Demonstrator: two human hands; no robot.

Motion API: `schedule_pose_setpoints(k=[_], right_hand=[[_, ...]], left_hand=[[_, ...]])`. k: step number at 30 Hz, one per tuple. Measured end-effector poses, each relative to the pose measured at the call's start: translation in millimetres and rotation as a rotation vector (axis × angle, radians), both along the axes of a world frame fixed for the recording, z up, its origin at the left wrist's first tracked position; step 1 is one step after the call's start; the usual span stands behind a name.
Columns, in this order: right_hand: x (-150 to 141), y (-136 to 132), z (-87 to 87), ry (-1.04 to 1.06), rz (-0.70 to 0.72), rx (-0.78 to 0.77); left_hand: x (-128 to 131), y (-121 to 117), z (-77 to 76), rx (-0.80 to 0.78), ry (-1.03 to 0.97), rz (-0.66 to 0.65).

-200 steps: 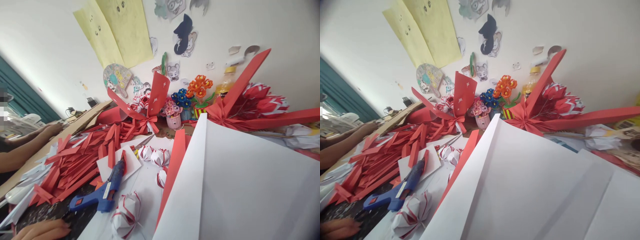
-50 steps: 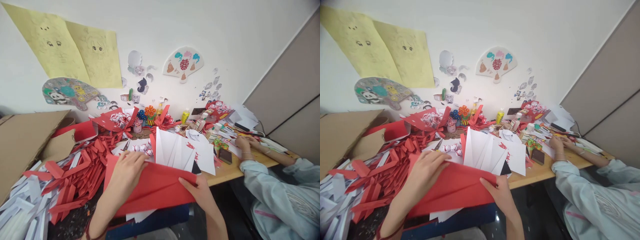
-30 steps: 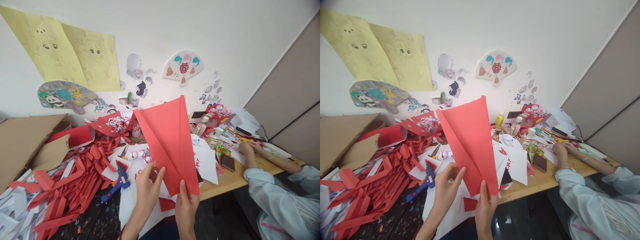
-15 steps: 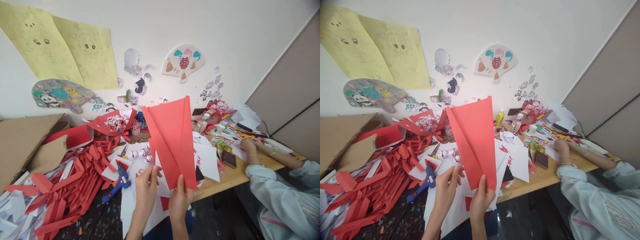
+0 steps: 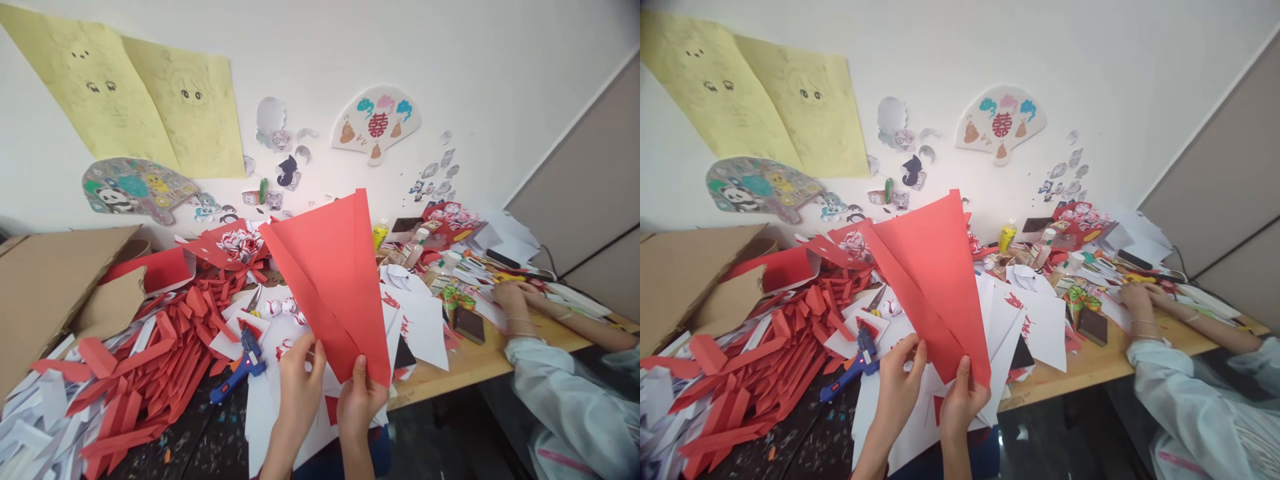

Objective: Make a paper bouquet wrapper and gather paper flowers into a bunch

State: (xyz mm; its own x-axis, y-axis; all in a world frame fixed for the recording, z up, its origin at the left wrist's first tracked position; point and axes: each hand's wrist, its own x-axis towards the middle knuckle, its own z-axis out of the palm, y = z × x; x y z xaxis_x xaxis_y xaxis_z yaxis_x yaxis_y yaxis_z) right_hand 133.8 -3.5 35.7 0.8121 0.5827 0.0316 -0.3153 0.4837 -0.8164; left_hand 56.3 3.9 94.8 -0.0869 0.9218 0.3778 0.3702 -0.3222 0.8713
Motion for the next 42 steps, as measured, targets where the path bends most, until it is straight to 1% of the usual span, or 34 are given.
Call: schedule_pose_setpoints(k=[6,10,14,18,21,23,25,27,29,30,32,34,36,38,42], right_hand=[[0.9,1.7,-2.8,-0.012,-0.045,-0.016],[0.1,4.0,-5.9,-0.022,-0.041,-0.024],[-0.4,6.7,-2.8,-0.017,-0.057,-0.032],[4.1,9.1,0.1,0.007,-0.095,-0.058],[15.8,9.9,-1.2,-0.043,-0.143,-0.159],[27.4,9.6,0.1,-0.072,-0.208,-0.197],[40.0,8.3,5.0,-0.048,-0.276,-0.137],[51.2,5.5,11.8,0.005,-0.297,-0.008],[59.1,0.6,17.0,0.072,-0.261,0.068],[61.6,-2.7,18.1,0.114,-0.228,0.071],[63.9,-10.8,16.7,0.195,-0.127,0.036],[64.0,-21.0,10.2,0.234,-0.032,-0.003],[64.2,-33.2,-1.0,0.228,0.053,-0.030],[66.6,-47.3,-15.9,0.221,0.146,-0.074],[83.3,-76.3,-46.6,0.256,0.336,-0.217]], left_hand=[[-4.3,-0.4,-1.1,-0.032,0.022,-0.080],[-8.8,0.7,-5.2,-0.065,-0.004,-0.098],[-12.6,2.5,-7.0,-0.061,-0.012,-0.125],[-14.1,2.9,-5.8,-0.166,-0.049,-0.221],[-13.4,1.8,-7.2,-0.246,-0.087,-0.300],[-11.1,0.1,-8.9,-0.286,-0.069,-0.335],[-6.2,-2.7,-10.5,-0.300,0.030,-0.371],[2.1,-7.4,-12.2,-0.283,0.147,-0.414],[12.9,-13.9,-14.6,-0.229,0.218,-0.445],[18.6,-17.5,-16.2,-0.199,0.225,-0.457],[28.6,-24.2,-19.8,-0.145,0.210,-0.477],[35.2,-28.5,-23.6,-0.107,0.181,-0.484],[37.5,-29.5,-27.4,-0.087,0.172,-0.467],[36.7,-28.3,-31.8,-0.090,0.181,-0.452],[33.3,-29.4,-43.6,-0.060,0.243,-0.477]])
